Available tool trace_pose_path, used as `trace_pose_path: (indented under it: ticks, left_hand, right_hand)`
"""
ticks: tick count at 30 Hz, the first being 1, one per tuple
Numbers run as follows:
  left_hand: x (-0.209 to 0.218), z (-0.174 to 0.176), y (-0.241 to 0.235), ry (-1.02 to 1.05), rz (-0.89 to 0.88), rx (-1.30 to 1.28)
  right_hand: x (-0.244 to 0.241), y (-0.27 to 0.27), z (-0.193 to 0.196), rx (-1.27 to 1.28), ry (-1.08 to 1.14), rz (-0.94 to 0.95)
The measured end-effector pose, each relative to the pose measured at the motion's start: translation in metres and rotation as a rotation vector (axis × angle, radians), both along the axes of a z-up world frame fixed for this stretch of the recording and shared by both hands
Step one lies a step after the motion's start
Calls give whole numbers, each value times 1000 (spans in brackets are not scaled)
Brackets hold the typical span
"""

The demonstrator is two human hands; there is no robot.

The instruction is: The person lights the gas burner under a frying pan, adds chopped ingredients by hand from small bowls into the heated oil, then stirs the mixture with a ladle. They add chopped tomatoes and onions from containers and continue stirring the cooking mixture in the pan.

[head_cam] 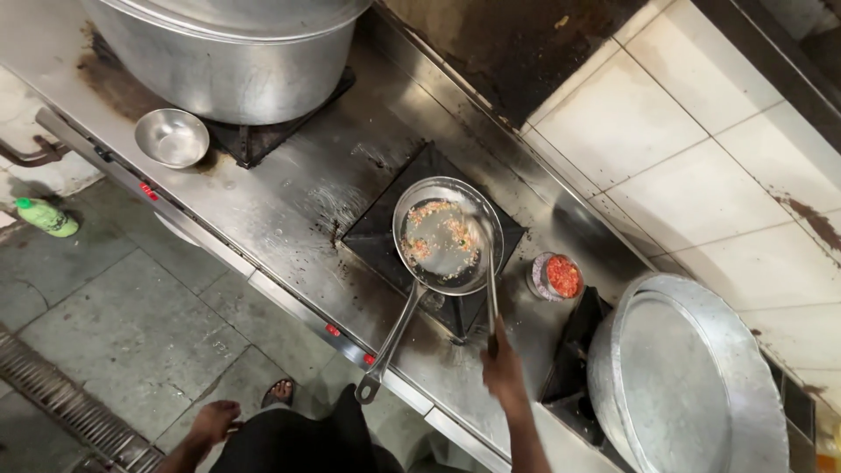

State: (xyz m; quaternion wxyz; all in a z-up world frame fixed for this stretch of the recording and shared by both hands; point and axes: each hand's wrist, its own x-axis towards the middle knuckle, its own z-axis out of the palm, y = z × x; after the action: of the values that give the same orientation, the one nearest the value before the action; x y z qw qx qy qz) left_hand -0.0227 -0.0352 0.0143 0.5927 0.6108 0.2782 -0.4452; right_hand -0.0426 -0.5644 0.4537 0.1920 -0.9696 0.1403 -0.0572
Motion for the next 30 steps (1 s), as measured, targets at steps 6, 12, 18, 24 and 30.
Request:
trace_pose_path:
  ticks: [6,12,18,24,30]
  left_hand:
    - [-7,0,1,62,76,-151]
    - [-9,7,-8,78,116,-26]
    - [-21,-2,-9,9,130,-77]
    - [-5,-2,-14,122,100,-36]
    - [-3,4,-10,-13,213,-75]
  right_hand:
    - [-23,-6,-30,1024,108,-423]
    - [3,46,-6,413,147,-452]
    - [-26,20,-11,572,294,-465]
    - [30,-16,5,-547,234,48]
    - [-11,-44,-33,-352,34,94]
